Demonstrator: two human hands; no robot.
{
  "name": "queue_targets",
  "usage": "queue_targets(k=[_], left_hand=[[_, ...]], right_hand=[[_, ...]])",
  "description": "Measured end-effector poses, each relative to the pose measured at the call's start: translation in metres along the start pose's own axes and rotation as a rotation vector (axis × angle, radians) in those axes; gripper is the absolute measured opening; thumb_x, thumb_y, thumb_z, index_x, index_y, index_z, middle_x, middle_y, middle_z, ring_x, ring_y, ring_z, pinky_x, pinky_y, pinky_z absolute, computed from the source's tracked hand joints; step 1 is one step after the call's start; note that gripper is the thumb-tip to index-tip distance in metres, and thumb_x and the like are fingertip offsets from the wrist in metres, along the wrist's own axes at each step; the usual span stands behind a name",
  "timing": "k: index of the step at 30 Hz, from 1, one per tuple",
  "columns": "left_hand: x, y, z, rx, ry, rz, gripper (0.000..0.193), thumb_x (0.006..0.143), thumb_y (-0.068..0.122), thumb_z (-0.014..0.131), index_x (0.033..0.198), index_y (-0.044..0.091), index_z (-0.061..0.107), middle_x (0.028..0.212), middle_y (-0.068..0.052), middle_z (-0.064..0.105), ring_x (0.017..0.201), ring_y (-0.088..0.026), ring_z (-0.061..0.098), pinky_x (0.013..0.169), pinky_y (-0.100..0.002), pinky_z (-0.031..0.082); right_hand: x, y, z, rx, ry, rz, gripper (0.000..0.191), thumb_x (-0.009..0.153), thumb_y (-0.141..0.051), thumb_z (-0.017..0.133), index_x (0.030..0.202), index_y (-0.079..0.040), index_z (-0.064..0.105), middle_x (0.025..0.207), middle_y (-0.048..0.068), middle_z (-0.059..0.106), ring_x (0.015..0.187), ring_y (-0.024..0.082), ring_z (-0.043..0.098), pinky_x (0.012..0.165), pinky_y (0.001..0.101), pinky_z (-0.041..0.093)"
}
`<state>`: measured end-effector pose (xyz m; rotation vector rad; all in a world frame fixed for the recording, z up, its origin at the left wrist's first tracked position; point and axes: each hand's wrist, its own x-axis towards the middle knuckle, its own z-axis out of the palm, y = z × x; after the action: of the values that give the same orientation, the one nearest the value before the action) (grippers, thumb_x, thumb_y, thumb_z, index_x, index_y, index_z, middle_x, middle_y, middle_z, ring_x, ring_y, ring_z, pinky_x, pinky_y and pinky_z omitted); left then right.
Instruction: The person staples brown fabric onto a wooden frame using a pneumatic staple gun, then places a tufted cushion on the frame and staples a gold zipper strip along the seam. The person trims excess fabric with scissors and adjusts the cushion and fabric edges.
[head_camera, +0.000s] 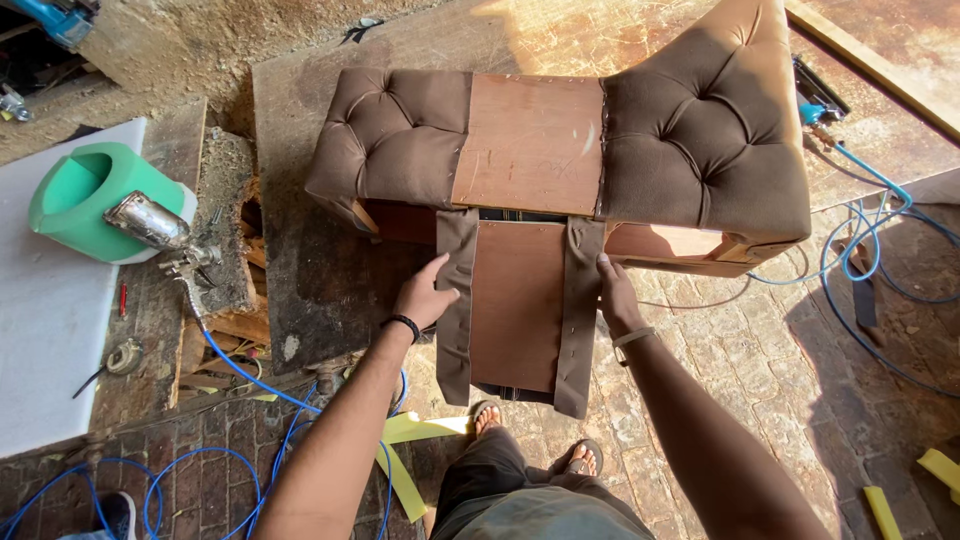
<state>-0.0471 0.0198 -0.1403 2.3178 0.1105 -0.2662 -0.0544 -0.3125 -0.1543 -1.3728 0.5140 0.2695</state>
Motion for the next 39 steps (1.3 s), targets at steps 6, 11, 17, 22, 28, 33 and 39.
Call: queue_targets(k=[6, 11, 17, 22, 28, 33, 39], left_hand=[[0.067, 0.06, -0.026, 0.022, 0.177, 0.462, 0.022, 0.089, 0.024, 0.071, 0.107, 0.013, 0.075, 0.111, -0.01, 0.075, 0.104, -0.031, 0.073, 0.09, -0.039, 0.058], [0.16, 0.12, -0.007, 0.129, -0.007, 0.837, 0.037, 0.095, 0.036, 0.068, 0.127, 0.018, 0.07, 0.137, -0.013, 0.067, 0.136, -0.033, 0.055, 0.118, -0.044, 0.042], [0.175, 0.151, 0.036, 0.515, -0.116, 0.645, 0.073, 0.092, 0.069, 0.046, 0.155, 0.032, 0.041, 0.165, -0.017, 0.022, 0.152, -0.038, 0.013, 0.12, -0.061, 0.001], [0.154, 0.2, 0.086, 0.597, -0.205, 0.722, 0.075, 0.096, 0.076, 0.042, 0.159, 0.036, 0.035, 0.171, -0.015, 0.019, 0.16, -0.036, 0.012, 0.127, -0.06, 0.003], [0.149, 0.21, 0.102, 0.757, -0.169, 0.719, 0.078, 0.094, 0.075, 0.038, 0.162, 0.041, 0.02, 0.171, -0.012, 0.009, 0.157, -0.035, 0.012, 0.122, -0.064, 0.001], [0.153, 0.209, 0.098, 0.792, -0.179, 0.696, 0.076, 0.096, 0.075, 0.036, 0.162, 0.042, 0.016, 0.172, -0.011, 0.008, 0.157, -0.035, 0.012, 0.123, -0.064, 0.002], [0.155, 0.21, 0.096, 0.803, -0.158, 0.689, 0.074, 0.097, 0.073, 0.038, 0.161, 0.043, 0.015, 0.172, -0.011, 0.008, 0.157, -0.034, 0.013, 0.123, -0.063, 0.003]], right_hand=[[0.0, -0.003, 0.013, -0.098, 0.118, -0.308, 0.054, 0.111, -0.049, 0.042, 0.13, 0.0, 0.055, 0.125, 0.013, 0.06, 0.112, 0.018, 0.055, 0.099, 0.0313, 0.045], [0.002, -0.022, 0.022, 0.097, 0.173, -0.361, 0.056, 0.11, -0.045, 0.042, 0.127, 0.002, 0.067, 0.124, 0.014, 0.071, 0.11, 0.02, 0.064, 0.099, 0.032, 0.049], [-0.01, -0.037, 0.049, -0.375, 0.645, -0.253, 0.05, 0.107, -0.048, 0.04, 0.121, -0.008, 0.067, 0.112, 0.019, 0.074, 0.107, 0.032, 0.068, 0.096, 0.0399, 0.049], [-0.016, -0.033, 0.059, -0.551, 0.788, -0.077, 0.055, 0.107, -0.053, 0.035, 0.12, -0.013, 0.07, 0.114, 0.021, 0.072, 0.111, 0.043, 0.065, 0.095, 0.0492, 0.05], [-0.026, -0.037, 0.066, -0.625, 0.796, 0.121, 0.058, 0.104, -0.057, 0.03, 0.117, -0.018, 0.071, 0.111, 0.019, 0.073, 0.108, 0.04, 0.067, 0.094, 0.0505, 0.051], [-0.038, -0.05, 0.077, -0.672, 0.765, 0.176, 0.061, 0.106, -0.057, 0.028, 0.114, -0.014, 0.07, 0.108, 0.02, 0.073, 0.106, 0.041, 0.068, 0.093, 0.0524, 0.052], [-0.049, -0.057, 0.084, -0.689, 0.738, 0.191, 0.062, 0.106, -0.056, 0.027, 0.109, -0.011, 0.07, 0.103, 0.021, 0.073, 0.101, 0.041, 0.069, 0.09, 0.0544, 0.053]])
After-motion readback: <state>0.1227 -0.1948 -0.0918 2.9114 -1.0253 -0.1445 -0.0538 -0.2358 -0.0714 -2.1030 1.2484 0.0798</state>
